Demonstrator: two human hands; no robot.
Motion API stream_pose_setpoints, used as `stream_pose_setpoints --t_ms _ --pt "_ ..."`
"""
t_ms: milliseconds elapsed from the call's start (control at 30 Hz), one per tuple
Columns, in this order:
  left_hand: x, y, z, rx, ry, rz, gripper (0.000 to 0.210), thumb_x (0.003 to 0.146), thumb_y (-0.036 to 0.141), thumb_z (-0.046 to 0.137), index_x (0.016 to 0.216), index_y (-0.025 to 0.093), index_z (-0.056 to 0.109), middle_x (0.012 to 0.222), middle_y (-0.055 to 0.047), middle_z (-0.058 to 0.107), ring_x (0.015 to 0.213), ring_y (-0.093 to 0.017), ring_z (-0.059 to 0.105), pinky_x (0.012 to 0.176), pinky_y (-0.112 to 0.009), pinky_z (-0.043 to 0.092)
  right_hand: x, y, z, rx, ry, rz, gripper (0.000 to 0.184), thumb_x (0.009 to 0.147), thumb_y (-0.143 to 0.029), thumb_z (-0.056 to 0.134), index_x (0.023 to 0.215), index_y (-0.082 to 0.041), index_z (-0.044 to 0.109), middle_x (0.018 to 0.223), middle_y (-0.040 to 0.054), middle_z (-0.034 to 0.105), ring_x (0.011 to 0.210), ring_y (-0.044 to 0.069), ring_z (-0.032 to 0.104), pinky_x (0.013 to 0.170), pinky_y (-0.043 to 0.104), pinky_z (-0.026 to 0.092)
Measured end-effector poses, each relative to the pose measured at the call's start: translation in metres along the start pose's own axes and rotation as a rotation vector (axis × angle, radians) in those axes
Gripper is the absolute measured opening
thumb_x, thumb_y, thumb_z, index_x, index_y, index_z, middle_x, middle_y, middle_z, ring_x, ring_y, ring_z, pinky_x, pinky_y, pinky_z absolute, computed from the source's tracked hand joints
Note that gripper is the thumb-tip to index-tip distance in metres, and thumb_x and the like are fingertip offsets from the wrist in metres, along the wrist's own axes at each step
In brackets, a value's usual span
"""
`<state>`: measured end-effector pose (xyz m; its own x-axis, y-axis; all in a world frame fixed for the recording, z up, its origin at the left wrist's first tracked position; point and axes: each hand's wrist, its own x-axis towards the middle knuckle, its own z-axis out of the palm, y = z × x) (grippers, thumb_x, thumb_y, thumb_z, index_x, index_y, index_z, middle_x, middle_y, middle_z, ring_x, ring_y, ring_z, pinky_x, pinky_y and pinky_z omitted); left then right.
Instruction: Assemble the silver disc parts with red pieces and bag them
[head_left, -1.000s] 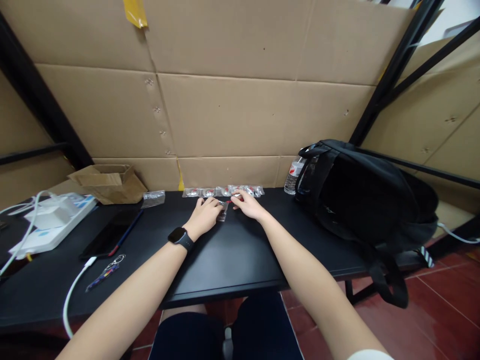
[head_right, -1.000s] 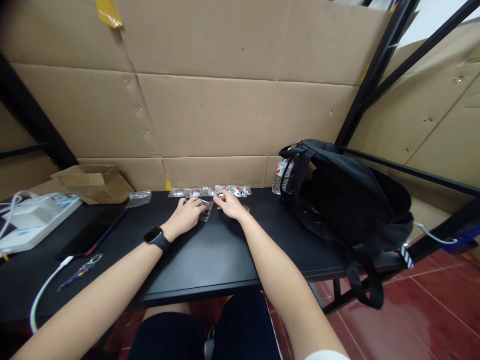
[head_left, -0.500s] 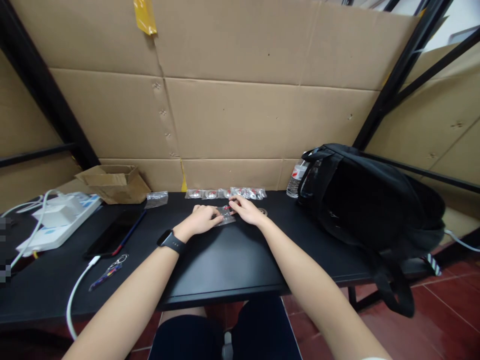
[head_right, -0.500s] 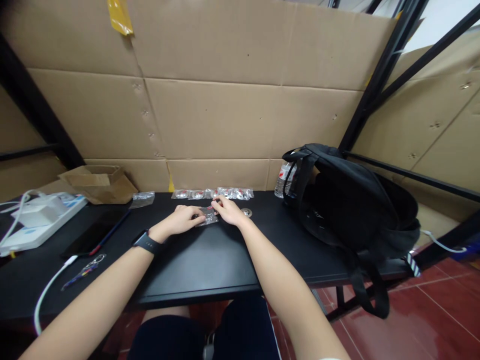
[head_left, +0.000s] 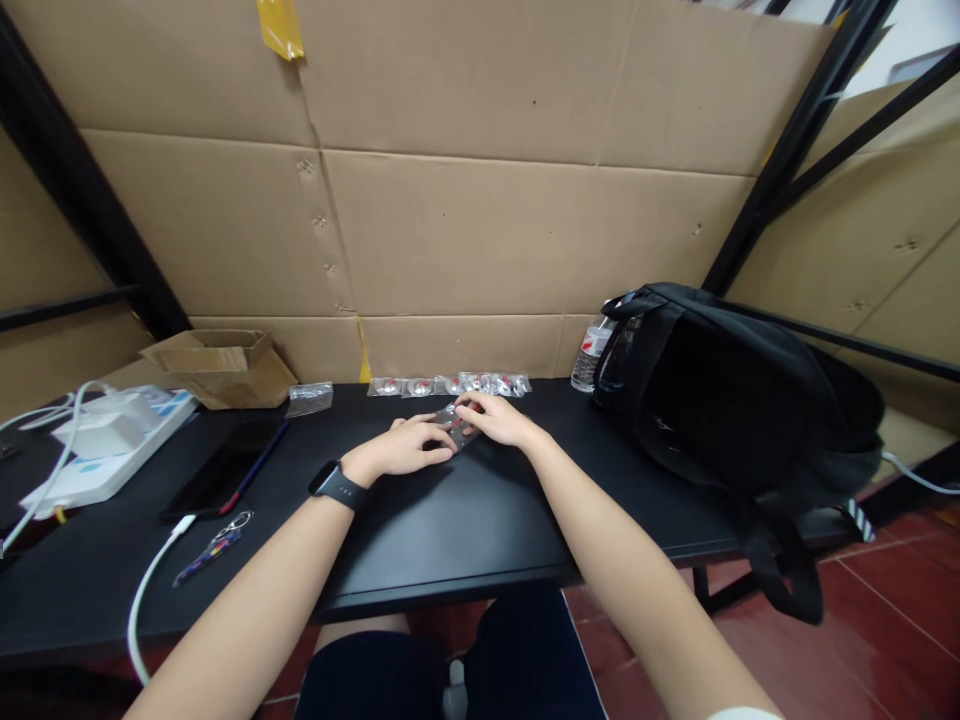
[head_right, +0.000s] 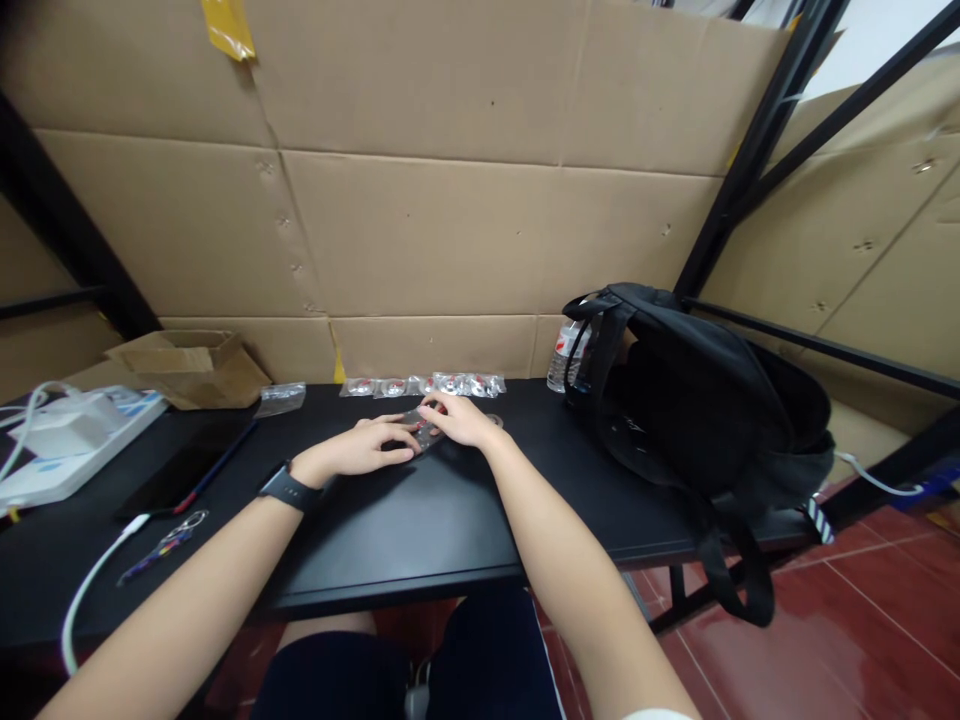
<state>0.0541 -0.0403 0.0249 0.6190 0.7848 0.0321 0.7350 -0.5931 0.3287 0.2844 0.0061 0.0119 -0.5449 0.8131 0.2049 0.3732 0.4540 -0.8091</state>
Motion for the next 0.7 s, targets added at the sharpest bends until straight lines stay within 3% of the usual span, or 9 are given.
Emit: stream_pose_setpoints --t_ms 133,233,367,533,700 --pt "0.001 0.002 0.006 0.041 0.042 0.058 0.034 0.093 0.044 0.058 0.123 0.034 0.070 0.145 -0.006 0.059 0.136 -0.031 0.050 0.109 -0.047 0.034 0.000 0.002 -0.009 -0.125 0.049 -0.009 0.033 0.093 -0.045 0.061 0.116 -0.022 0.066 0.087 0.0016 0.071 0.071 0.016 0.070 0.074 0.028 0.053" --pt "0.002 0.002 0.010 0.050 0.047 0.100 0.037 0.093 0.042 0.058 0.128 0.033 0.066 0.139 -0.006 0.063 0.126 -0.027 0.058 0.105 -0.041 0.037 -0.002 0.002 -0.018 -0.250 0.098 -0.025 0.043 0.083 -0.040 0.074 0.121 -0.020 0.067 0.095 0.0036 0.071 0.073 0.015 0.067 0.077 0.029 0.051" --pt "0.004 0.004 0.015 0.117 0.089 0.127 0.034 0.094 0.044 0.058 0.125 0.034 0.067 0.137 -0.004 0.062 0.124 -0.026 0.058 0.101 -0.039 0.035 -0.010 -0.005 -0.033 -0.382 0.014 0.002 0.056 0.067 -0.035 0.087 0.118 -0.020 0.069 0.092 0.0018 0.071 0.072 0.014 0.063 0.073 0.026 0.047" --pt "0.009 0.009 0.022 0.166 0.101 0.140 0.042 0.096 0.053 0.054 0.131 0.032 0.063 0.127 -0.006 0.062 0.107 -0.024 0.064 0.095 -0.038 0.038 -0.017 -0.016 -0.042 -0.534 -0.101 0.091 0.040 0.060 -0.033 0.089 0.093 -0.017 0.075 0.085 0.0028 0.073 0.075 0.017 0.065 0.067 0.024 0.046" --pt "0.011 0.011 0.025 0.157 0.104 0.177 0.044 0.098 0.056 0.047 0.133 0.035 0.063 0.124 -0.006 0.060 0.105 -0.023 0.063 0.094 -0.036 0.041 -0.015 -0.012 -0.038 -0.618 -0.109 0.111 0.031 0.062 -0.038 0.088 0.082 -0.019 0.076 0.080 0.0032 0.074 0.073 0.018 0.065 0.065 0.025 0.045"
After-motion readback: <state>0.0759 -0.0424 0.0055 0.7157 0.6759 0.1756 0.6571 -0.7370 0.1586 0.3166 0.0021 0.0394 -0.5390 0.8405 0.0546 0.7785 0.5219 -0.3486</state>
